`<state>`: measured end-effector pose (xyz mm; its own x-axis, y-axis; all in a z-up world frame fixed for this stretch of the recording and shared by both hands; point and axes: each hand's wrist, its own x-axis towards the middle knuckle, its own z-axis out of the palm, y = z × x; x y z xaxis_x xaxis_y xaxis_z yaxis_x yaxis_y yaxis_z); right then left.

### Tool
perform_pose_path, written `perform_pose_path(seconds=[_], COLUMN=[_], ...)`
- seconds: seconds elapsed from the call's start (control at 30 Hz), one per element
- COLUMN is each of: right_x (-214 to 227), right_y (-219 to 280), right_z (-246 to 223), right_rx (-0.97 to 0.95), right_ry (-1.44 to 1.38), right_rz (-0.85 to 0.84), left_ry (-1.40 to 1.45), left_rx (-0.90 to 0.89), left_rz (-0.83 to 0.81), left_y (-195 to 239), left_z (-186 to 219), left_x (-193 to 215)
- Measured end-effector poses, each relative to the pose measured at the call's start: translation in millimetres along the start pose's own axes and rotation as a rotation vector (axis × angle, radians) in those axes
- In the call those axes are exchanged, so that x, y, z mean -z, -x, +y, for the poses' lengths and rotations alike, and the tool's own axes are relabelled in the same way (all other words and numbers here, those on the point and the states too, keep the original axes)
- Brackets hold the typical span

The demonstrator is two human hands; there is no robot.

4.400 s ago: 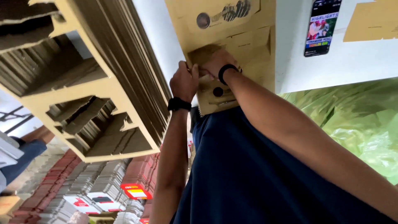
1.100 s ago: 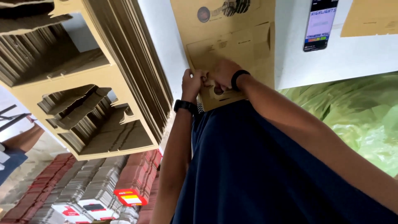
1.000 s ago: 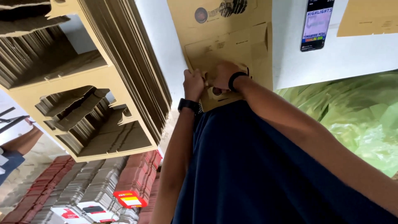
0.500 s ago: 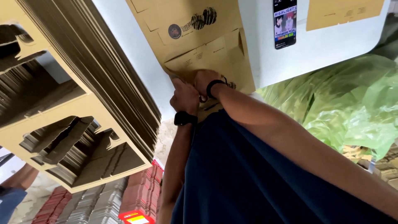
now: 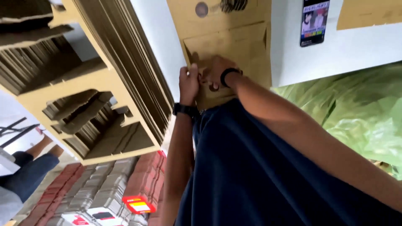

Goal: A person is folding cardboard inserts for packaging on a white table while watching a video on a smartphone.

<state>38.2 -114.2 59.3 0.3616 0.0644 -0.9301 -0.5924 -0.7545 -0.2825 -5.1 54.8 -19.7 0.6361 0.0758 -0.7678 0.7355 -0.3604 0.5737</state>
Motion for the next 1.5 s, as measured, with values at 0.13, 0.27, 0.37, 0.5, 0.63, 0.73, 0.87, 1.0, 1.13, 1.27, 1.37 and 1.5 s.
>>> perform_pose_path(seconds=[0.13, 0.27, 0.37, 0.5, 0.63, 0.73, 0.87, 1.0, 1.13, 1.27, 1.37, 1.5], right_x=[11.3, -8.8, -5.7, -19.7, -24.4, -9.5, -2.3, -0.3, -6.0, -12.8, -32.7, -28.7], right_y=[-4.6, -29.5, -19.9, -5.6, -1.4, 33.3, 19.6, 12.7, 8.4, 5.3, -20.8, -5.1], right_z=[6.9, 62.5, 124.2, 213.7, 250.4, 212.8, 206.2, 212.2, 212.0, 198.9, 207.0, 169.5], right_rx=[0.118, 0.292, 0.301, 0.137, -0.079, -0.082, 0.033, 0.035, 0.017, -0.098, -0.112, -0.125], right_ry=[-0.055, -0.483, -0.622, -0.454, -0.351, -0.687, -1.138, -1.011, -0.364, -0.296, -0.075, 0.106], right_rz=[0.022, -0.037, 0.125, 0.451, 0.597, 0.347, 0.022, 0.066, 0.322, 0.39, 0.47, 0.432], left_ry=[-0.107, -0.132, -0.26, -0.557, -0.304, -0.057, -0.219, -0.563, -0.543, -0.526, -0.647, -0.927], left_rx=[0.054, -0.056, -0.1, -0.009, -0.029, -0.08, -0.104, -0.364, -0.623, -0.339, -0.009, 0.032], left_rz=[-0.087, -0.024, -0.046, 0.02, -0.046, -0.097, -0.107, 0.23, 0.31, 0.152, 0.019, 0.074], left_y=[22.8, 33.1, 39.4, 44.8, 70.8, 104.0, 94.7, 74.9, 76.4, 29.7, 41.0, 30.2], left_z=[49.1, 40.2, 25.6, -1.4, 25.6, 69.7, 33.8, 16.1, 78.7, 87.2, 129.6, 117.0], left_x=[1.8, 5.7, 1.5, -11.3, -11.8, -9.8, 10.8, -9.0, -77.1, -148.4, -145.2, -155.4])
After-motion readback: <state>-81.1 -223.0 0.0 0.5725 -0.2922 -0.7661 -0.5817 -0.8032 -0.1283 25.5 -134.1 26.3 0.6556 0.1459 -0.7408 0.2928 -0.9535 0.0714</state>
